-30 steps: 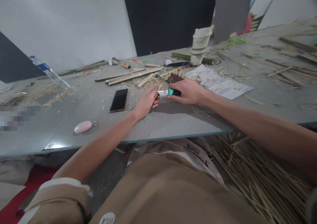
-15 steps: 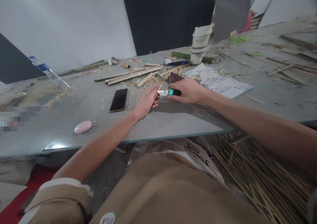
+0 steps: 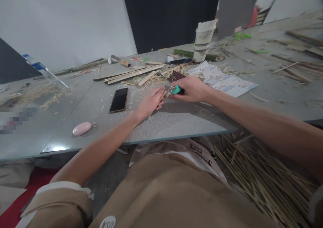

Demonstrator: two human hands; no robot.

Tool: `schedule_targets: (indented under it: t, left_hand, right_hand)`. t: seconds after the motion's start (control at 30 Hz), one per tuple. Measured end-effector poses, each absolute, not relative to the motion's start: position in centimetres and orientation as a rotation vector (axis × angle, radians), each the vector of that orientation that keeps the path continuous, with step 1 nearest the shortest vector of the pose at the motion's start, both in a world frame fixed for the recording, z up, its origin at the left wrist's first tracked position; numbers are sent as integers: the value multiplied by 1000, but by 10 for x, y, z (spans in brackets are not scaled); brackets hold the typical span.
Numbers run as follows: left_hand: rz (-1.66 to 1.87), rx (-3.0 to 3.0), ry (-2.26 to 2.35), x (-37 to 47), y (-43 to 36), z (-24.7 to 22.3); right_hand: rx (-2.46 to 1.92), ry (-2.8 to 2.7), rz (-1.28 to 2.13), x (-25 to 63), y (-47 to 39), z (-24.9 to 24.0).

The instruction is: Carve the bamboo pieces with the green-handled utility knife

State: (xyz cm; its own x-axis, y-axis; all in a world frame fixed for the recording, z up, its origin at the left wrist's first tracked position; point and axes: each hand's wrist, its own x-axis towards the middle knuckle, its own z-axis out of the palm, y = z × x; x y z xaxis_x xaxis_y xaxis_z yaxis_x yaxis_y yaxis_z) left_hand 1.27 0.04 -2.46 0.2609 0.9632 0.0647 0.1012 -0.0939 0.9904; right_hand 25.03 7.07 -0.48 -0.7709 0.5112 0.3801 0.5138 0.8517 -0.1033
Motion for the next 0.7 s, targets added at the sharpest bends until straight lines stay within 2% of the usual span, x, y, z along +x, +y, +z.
schedule_targets:
  t: [0.7]
  left_hand:
    - [1038, 1418, 1059, 14, 1, -21]
  right_hand:
    - [-738, -2658, 71, 251, 71, -3]
